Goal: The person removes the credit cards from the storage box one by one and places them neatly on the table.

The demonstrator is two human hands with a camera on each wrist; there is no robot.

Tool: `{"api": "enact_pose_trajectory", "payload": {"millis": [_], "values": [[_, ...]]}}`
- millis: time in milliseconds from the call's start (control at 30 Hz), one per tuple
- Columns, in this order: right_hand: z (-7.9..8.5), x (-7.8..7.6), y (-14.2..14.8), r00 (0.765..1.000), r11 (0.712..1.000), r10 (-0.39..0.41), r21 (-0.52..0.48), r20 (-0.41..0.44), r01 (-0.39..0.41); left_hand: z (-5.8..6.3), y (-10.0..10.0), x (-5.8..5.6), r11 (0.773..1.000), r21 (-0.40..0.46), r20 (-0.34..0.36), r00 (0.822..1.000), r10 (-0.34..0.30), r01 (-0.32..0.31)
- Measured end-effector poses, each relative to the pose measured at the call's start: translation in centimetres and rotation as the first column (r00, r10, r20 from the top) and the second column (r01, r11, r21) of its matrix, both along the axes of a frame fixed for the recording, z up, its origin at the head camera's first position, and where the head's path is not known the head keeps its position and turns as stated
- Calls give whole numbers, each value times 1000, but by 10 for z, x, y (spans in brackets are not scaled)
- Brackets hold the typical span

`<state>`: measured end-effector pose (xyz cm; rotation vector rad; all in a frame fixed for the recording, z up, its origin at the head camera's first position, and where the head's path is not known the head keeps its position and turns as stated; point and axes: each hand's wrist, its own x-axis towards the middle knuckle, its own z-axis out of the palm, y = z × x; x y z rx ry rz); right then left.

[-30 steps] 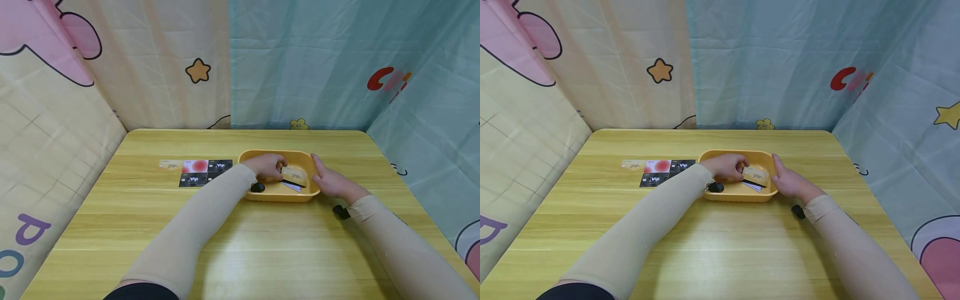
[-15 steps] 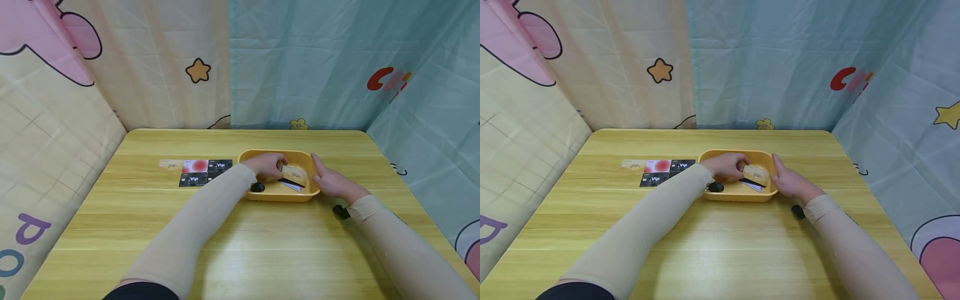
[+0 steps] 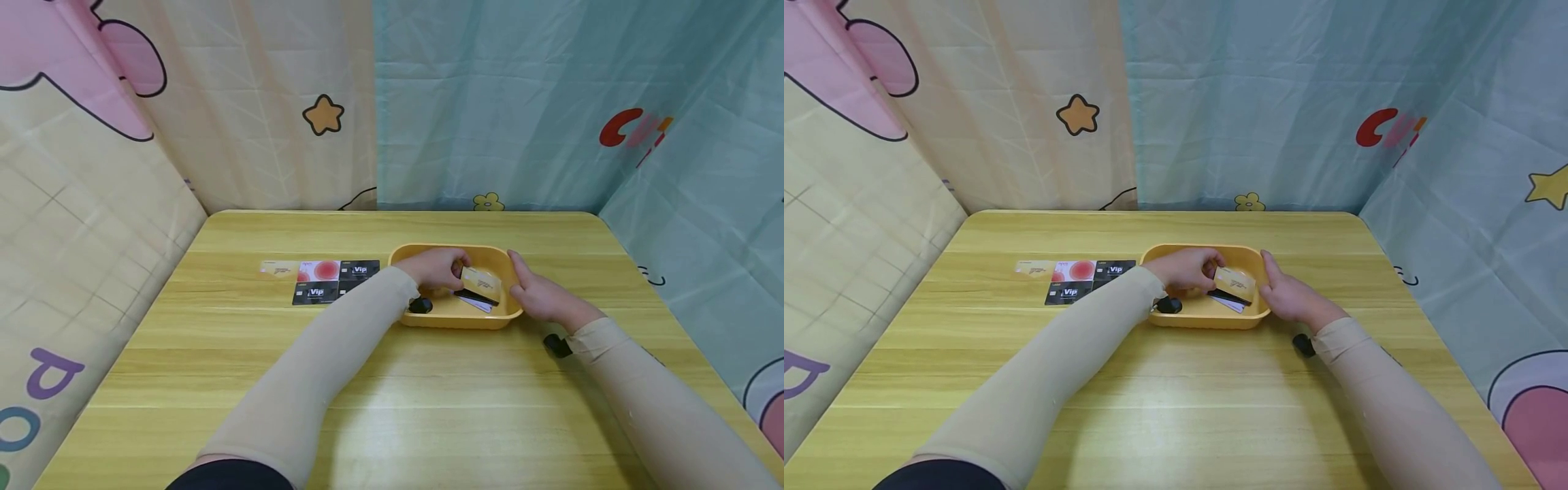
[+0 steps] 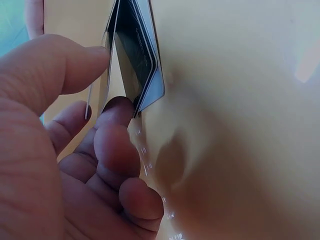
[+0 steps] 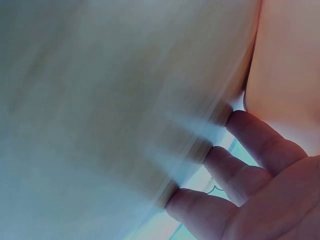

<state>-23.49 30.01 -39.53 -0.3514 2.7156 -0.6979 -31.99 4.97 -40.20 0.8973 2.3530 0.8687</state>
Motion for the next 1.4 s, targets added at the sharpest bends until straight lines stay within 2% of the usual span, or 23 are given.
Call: {"api": "enact_pose_trajectory", "payload": {"millis": [300, 1400], "values": [[0, -1, 0, 1000, 1000, -4, 13, -5, 4, 1, 0, 0, 1000, -2, -44, 999, -6, 6], [-2, 0, 1, 1000, 1000, -7, 6, 2, 7, 7, -2, 2, 1000, 12, -74, 997, 21, -20]]}}
